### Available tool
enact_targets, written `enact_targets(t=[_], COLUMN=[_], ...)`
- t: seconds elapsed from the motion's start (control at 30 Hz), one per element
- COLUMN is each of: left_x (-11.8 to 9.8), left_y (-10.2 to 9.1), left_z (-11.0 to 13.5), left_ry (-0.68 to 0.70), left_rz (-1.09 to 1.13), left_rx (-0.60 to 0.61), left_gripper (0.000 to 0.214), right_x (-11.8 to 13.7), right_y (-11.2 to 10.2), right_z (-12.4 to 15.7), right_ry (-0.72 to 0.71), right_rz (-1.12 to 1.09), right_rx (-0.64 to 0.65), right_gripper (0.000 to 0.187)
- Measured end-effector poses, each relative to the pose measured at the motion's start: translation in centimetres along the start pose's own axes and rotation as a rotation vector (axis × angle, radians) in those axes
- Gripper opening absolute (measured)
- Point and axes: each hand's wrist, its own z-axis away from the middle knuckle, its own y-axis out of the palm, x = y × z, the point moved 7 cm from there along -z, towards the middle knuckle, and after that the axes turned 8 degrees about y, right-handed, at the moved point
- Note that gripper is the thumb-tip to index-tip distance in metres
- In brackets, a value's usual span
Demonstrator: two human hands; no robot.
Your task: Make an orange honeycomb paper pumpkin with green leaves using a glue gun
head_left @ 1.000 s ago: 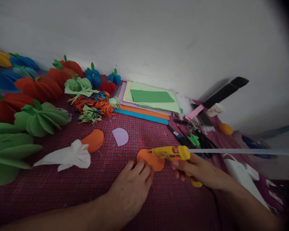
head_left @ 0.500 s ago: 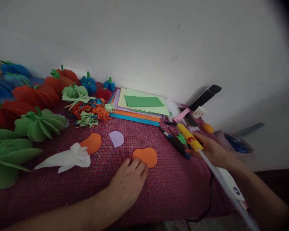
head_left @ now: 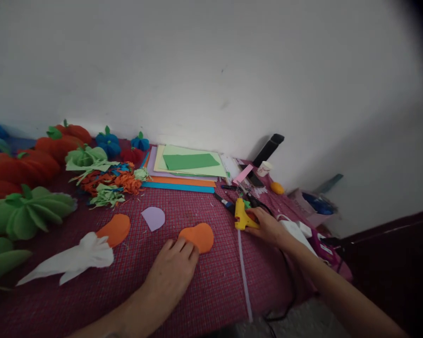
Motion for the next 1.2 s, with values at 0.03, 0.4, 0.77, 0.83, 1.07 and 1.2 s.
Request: enact_targets(t=[0.03,0.4,0.77,0.83,1.07,1.2], left_x=[0.0,0.1,0.0,0.1,0.5,0.5], left_y=[0.0,0.5,0.2,0.2,0.7,1.0], left_z=[0.0,-0.2,-0.3,-0.3,0.1,0.3], left_ry=[0.001,0.001,0.012,0.012,0.021,0.044], left_rz=[0.002,0.025,-0.011,-0.004,-0.031,-0.054], left_rx=[0.009,0.060,0.040,0.031,-0.009,0.032], left_gripper=[0.023,0.025,0.020,0.021,0.038,0.048], right_x=[0.1,0.2,12.2,15.6,19.2,13.3], right_y=[0.0,-4.8,-6.5,-6.3,-4.0,-4.5], right_z=[0.1,0.0,-4.3,-2.6,7.3,7.7], right_ry=[-0.005,-0.006,-0.288,-0.415,-0.725,-0.550], right_rz=[0.005,0.056,-0.068,-0.140,-0.235,-0.376], right_rx=[-0.008,0.037,0.360,0.462,0.475,0.538], right_gripper=[0.050,0.049,0.027,0.023,0.021,0.021])
